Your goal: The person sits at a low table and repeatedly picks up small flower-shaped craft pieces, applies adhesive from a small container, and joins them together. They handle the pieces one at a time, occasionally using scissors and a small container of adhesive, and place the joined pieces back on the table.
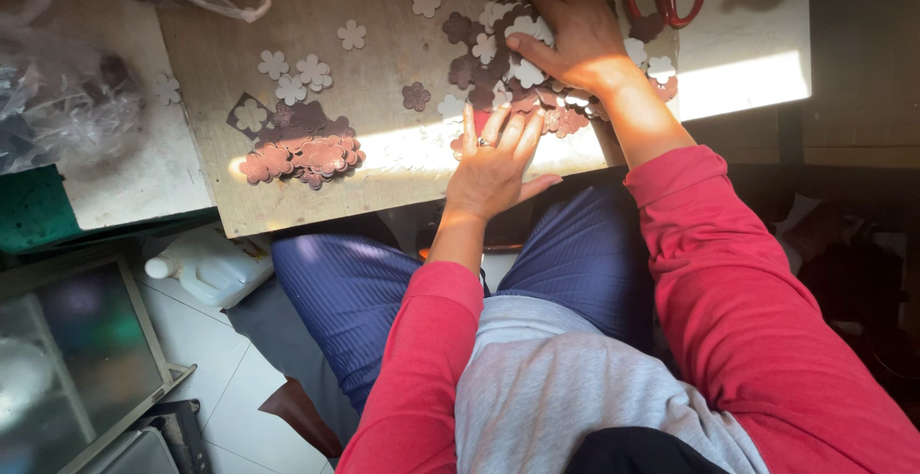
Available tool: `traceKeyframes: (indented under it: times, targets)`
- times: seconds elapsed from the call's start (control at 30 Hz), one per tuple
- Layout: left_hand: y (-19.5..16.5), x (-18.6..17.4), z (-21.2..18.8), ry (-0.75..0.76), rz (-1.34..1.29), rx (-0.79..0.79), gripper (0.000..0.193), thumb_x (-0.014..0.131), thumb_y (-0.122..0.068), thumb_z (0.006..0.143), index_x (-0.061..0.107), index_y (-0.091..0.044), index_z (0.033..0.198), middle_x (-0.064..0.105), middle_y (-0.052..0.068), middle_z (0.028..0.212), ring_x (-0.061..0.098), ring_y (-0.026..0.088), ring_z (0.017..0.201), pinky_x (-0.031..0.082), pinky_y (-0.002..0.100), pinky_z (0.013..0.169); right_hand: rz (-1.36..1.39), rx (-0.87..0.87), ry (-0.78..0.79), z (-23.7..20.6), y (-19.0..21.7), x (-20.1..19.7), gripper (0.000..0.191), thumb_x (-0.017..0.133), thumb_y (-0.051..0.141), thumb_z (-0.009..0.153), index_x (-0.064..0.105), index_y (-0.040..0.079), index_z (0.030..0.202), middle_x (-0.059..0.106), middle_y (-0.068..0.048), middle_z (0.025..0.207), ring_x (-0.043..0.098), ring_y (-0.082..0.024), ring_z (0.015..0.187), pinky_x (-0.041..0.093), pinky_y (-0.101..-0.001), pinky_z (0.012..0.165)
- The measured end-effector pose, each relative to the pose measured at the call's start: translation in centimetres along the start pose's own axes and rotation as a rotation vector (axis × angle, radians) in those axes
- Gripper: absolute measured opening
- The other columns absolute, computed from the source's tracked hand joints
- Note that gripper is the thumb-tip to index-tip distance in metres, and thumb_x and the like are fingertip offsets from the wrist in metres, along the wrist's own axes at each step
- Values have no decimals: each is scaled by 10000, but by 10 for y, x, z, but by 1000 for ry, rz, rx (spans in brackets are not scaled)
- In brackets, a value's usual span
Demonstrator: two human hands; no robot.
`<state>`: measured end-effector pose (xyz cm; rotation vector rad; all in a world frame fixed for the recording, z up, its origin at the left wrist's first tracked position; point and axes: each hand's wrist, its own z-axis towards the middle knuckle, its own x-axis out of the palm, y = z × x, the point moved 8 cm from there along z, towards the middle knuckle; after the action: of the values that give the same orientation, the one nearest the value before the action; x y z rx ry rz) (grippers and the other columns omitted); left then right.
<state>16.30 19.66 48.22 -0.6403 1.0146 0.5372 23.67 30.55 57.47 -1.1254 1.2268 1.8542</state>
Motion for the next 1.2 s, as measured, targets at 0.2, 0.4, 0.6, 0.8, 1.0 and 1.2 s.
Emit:
traceKeyframes:
  times: [0.2,0.4,0.6,0.8,1.0,1.2]
  targets:
    - [-6,-3,-14,-155,60,68,886,649,-749,907,498,-105,1498,424,88,1397,353,263,1373,265,703,1209,131,-90,50,-21,4,17,748,707,431,1009,467,-17,1558,528,-298,1466,469,-476,1360,387,-526,1146]
    - [-10,4,-20,-146,60,94,828,664,-732,952,486,-99,1456,414,84,1420,349,269,1398,266,683,1238,230,637,-354,-105,-85,-8,592,457,505,1133,485,40,1499,680,-225,1213,619,-394,1100,509,-444,1025]
    - [-9,12,-24,-129,29,99,836,681,-704,927,471,-94,1459,404,91,1457,322,283,1444,260,696,1221,-114,450,-412,-133,-58,21,702,522,398,1192,196,-7,1663,436,-310,1589,433,-479,1436,321,-520,1210]
    - [-11,19,-23,-112,-8,81,848,713,-679,881,462,-103,1451,402,94,1493,305,297,1455,266,686,1211,47,326,-349,-118,-40,36,768,595,289,1131,127,2,1667,516,-275,1538,503,-443,1369,370,-507,1199]
    - [-16,20,-23,-135,-33,94,778,720,-659,906,480,-96,1386,427,93,1373,358,274,1373,292,686,1219,-120,311,-507,-93,-78,-25,468,788,65,923,546,-27,1313,669,-222,1162,596,-415,1117,479,-477,980]
    - [-16,22,-28,-150,-18,107,715,713,-648,926,516,-84,1318,448,95,1306,396,270,1323,318,644,1224,4,238,-558,-96,-78,-40,257,735,-79,860,694,-40,1110,704,-199,991,692,-348,855,536,-422,747]
